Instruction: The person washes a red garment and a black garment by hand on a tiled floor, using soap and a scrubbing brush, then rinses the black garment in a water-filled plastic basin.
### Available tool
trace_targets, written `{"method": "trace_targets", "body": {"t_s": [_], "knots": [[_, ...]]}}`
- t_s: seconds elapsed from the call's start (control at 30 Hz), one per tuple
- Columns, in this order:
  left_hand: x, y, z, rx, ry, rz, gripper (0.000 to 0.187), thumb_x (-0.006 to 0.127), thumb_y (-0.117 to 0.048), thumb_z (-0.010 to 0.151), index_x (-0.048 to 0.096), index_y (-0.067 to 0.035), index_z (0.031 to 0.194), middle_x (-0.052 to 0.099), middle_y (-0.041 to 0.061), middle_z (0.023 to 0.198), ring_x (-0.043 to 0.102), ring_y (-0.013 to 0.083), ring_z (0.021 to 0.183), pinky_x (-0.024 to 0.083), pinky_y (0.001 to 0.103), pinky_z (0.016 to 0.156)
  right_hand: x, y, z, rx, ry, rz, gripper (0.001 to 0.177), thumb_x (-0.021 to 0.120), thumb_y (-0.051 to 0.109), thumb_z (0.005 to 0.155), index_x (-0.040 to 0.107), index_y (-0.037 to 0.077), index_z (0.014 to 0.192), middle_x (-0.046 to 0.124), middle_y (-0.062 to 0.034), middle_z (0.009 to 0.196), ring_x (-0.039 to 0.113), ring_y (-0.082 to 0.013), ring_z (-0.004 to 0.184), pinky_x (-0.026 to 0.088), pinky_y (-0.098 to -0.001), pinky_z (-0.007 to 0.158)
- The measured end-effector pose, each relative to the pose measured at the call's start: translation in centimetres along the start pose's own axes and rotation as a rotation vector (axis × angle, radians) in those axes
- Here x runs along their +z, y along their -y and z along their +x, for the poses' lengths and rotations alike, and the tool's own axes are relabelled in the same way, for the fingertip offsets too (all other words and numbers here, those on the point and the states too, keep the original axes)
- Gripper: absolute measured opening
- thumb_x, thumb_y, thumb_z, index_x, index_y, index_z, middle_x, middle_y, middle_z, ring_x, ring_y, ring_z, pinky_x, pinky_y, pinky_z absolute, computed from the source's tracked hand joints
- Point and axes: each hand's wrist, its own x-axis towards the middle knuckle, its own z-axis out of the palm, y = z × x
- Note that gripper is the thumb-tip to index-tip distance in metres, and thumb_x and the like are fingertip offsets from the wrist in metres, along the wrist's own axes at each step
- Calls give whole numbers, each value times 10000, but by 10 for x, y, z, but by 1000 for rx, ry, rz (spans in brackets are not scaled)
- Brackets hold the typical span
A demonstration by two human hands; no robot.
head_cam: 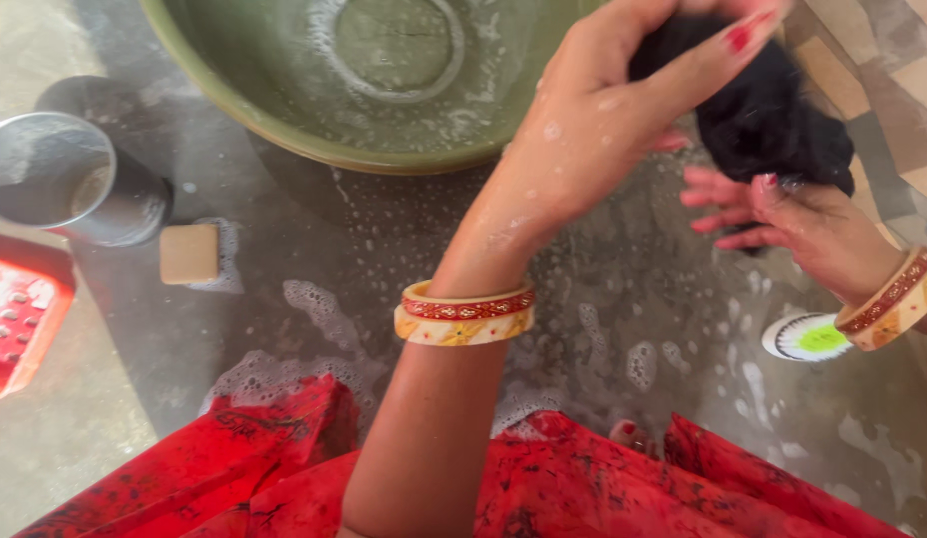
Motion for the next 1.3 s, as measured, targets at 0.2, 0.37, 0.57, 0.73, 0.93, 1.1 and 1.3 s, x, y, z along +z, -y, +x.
{"method": "trace_targets", "body": {"t_s": [0.2,0.37,0.57,0.73,0.93,1.1,1.3], "knots": [[3,55,-15,-844,270,1523,384,825,-453,771,783,-123,961,768,124,972,749,293,922,624,457,712,-30,-141,-11,438,141,-794,432,650,504,874,830,242,1167,829,-51,1007,774,-179,930,616,-361,874],[3,131,-51,-860,267,1629,482,854,-401,754,743,-80,1096,721,99,1069,706,312,1009,622,486,672,3,-197,-1,335,55,-830,482,790,489,761,770,235,1170,808,-49,1049,776,-210,928,589,-373,866],[0,216,-97,-591,124,1355,427,769,-314,834,707,-127,1212,642,96,1259,604,315,1192,547,459,910,-4,-212,26,138,-146,-850,592,759,442,824,642,193,1347,662,-86,1334,715,-260,1074,562,-394,953],[14,245,-118,-437,107,1473,641,722,-322,877,489,-75,1421,599,174,1273,592,333,1117,561,464,794,-24,-253,63,-243,-206,-901,776,759,375,869,457,60,1510,562,-230,1406,509,-403,1280,420,-491,1034],[7,258,-121,-814,255,1395,600,680,-413,956,481,-51,1391,630,177,1236,662,338,1097,573,428,875,-12,-245,65,182,-98,-902,630,779,467,808,595,143,1316,699,-79,1039,601,-308,1093,498,-441,953],[5,259,-121,-467,146,1473,398,742,-394,782,639,-157,1084,700,145,1053,682,389,1012,572,461,744,-20,-228,57,-97,-165,-939,407,844,518,760,751,163,937,676,-81,891,619,-277,942,500,-393,821],[-18,204,-66,-592,23,1016,364,602,-360,1015,550,-68,1228,713,270,998,664,481,1005,515,534,865,-53,-177,45,-92,-119,-59,202,735,273,948,651,91,975,669,44,833,608,-20,772,485,-210,679]]}}
